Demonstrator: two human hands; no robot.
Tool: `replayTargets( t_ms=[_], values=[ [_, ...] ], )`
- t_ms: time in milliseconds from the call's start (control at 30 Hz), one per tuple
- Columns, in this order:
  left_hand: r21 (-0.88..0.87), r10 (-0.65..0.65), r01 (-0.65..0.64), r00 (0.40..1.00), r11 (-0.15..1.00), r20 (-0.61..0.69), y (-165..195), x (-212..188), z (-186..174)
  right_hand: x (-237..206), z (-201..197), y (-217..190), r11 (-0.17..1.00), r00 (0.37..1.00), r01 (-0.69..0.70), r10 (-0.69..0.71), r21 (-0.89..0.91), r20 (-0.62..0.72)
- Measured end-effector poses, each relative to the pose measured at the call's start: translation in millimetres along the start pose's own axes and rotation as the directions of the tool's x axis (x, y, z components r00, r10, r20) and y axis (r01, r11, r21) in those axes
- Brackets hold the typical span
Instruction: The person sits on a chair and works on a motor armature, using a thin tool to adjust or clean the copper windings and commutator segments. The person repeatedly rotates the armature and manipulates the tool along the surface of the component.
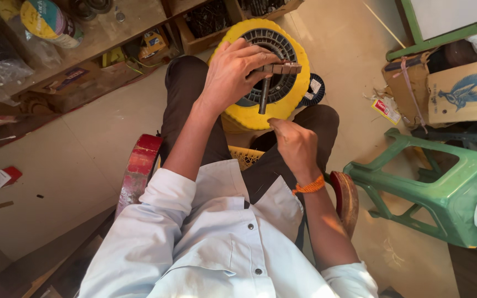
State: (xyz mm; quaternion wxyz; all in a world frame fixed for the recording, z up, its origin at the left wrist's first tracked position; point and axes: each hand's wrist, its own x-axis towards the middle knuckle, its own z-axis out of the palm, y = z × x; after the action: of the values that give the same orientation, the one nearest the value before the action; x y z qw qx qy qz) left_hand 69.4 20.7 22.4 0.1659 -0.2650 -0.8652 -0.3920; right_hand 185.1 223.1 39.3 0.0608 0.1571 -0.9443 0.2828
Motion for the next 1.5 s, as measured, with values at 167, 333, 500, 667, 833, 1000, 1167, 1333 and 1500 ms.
replayTargets(
  t_ms=[167,333,500,667,833,1000,1167,1333,1500],
  values=[
    [-0.014,0.072,-0.077,0.975,0.997,-0.212,24,-29,-2,8,0,1,0.996,0.997,0.068,-0.067,-0.049,0.023],
    [-0.066,0.153,-0.153,0.988,0.986,-0.01,27,-50,15,10,-30,-18,0.996,0.991,0.076,-0.081,0.05,0.11],
    [-0.448,-0.174,0.089,0.973,0.889,-0.152,17,-58,36,44,-65,-35,0.99,0.995,0.094,-0.097,0.107,0.026],
    [-0.858,-0.598,0.286,0.801,0.427,-0.031,24,-55,66,108,-59,-28,0.992,0.993,0.114,-0.113,0.063,-0.018],
    [-0.952,-0.776,0.307,0.606,0.021,0.178,29,-51,77,144,-42,-20,0.985,0.989,0.139,-0.143,0.1,0.025],
    [-0.966,-0.817,0.255,0.547,-0.046,0.184,42,-50,80,150,-33,-9,0.978,0.995,0.012,-0.031,0.207,0.091],
    [-0.977,-0.829,0.215,0.543,-0.019,0.135,48,-50,79,154,-34,6,0.972,0.991,0.007,-0.038,0.235,0.128],
    [-0.975,-0.801,0.19,0.598,0.112,0.024,50,-50,77,155,-34,12,0.973,0.989,0.018,-0.051,0.231,0.137],
    [-0.9,-0.865,0.395,0.5,0.183,0.044,49,-46,80,159,-25,26,0.991,0.991,0.052,-0.066,0.123,0.119]
  ],
)
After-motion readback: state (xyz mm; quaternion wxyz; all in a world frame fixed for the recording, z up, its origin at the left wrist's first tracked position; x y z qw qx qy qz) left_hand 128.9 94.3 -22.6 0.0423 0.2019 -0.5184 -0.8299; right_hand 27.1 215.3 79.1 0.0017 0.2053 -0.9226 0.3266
